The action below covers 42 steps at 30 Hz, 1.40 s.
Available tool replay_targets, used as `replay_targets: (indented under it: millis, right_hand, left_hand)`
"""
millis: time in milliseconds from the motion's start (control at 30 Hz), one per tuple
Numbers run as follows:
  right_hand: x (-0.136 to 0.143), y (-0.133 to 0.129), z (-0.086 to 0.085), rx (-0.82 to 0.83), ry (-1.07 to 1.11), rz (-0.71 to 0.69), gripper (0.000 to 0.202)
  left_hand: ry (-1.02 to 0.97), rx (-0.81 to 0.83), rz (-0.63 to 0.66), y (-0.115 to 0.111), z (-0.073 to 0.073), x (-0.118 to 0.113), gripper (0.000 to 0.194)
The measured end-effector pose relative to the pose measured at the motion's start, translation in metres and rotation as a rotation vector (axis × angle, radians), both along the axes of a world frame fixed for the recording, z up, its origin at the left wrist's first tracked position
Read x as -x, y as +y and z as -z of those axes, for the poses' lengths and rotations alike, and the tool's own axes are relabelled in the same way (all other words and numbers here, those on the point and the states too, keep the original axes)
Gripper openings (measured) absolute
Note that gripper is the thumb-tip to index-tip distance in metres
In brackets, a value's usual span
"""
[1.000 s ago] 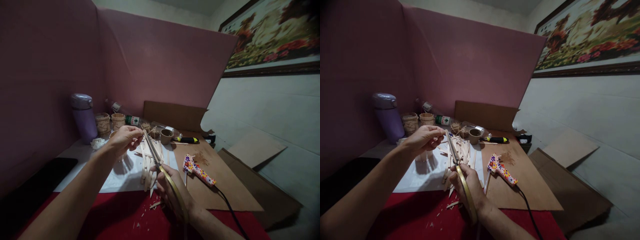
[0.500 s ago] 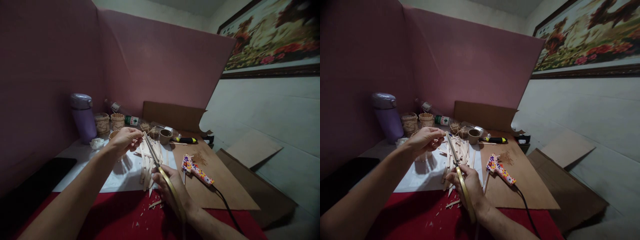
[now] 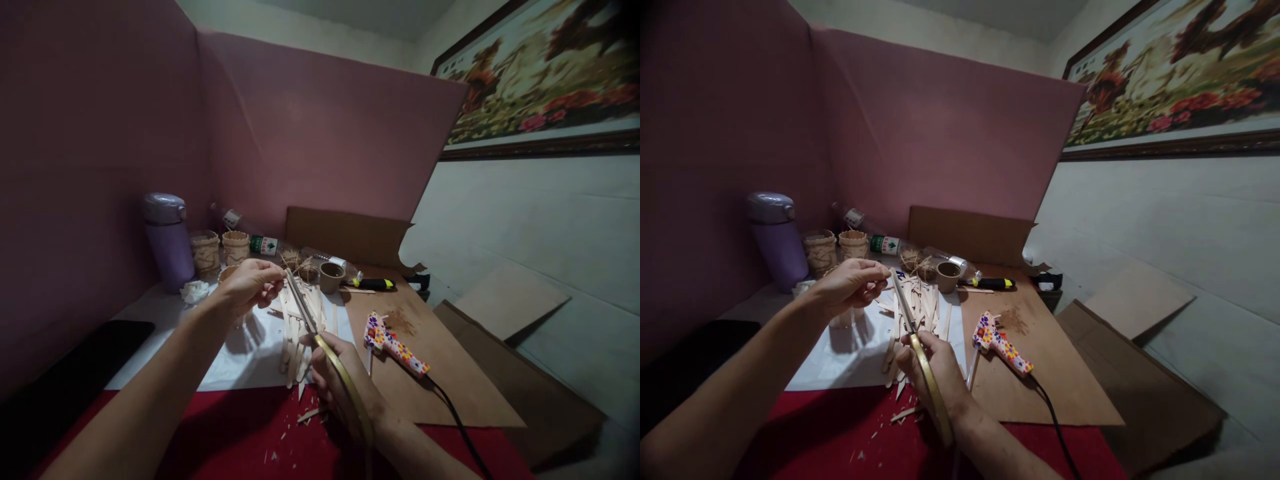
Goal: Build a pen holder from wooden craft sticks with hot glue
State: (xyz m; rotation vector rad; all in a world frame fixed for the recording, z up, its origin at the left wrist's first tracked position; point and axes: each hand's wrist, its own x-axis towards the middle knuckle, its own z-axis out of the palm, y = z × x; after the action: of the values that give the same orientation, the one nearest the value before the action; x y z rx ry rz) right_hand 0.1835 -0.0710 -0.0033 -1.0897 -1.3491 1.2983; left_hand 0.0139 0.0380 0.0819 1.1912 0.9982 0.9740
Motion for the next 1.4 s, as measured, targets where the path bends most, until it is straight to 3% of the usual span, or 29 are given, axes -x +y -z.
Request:
replay_targets:
  millis: [767,1100,1400]
  right_hand:
    - [0.006,0.002,-0.001,0.011,0.01,0.066,0.061]
    - [0.002,0.0,0.001,0.031,-0.046,0.073,0.073]
    - [0.005,-0.005,-0.005,0.078,0.038,0.074,0.078]
  left_hand:
    - [-0.017,0.053,0.034,-0.003,0.0,-0.005,0.026]
    - [0.004,0.011,0.017,0.001,0.006,-0.005,0.022]
    - [-0.015,0.035,0.089,0.001,0.009,-0.007,0.021]
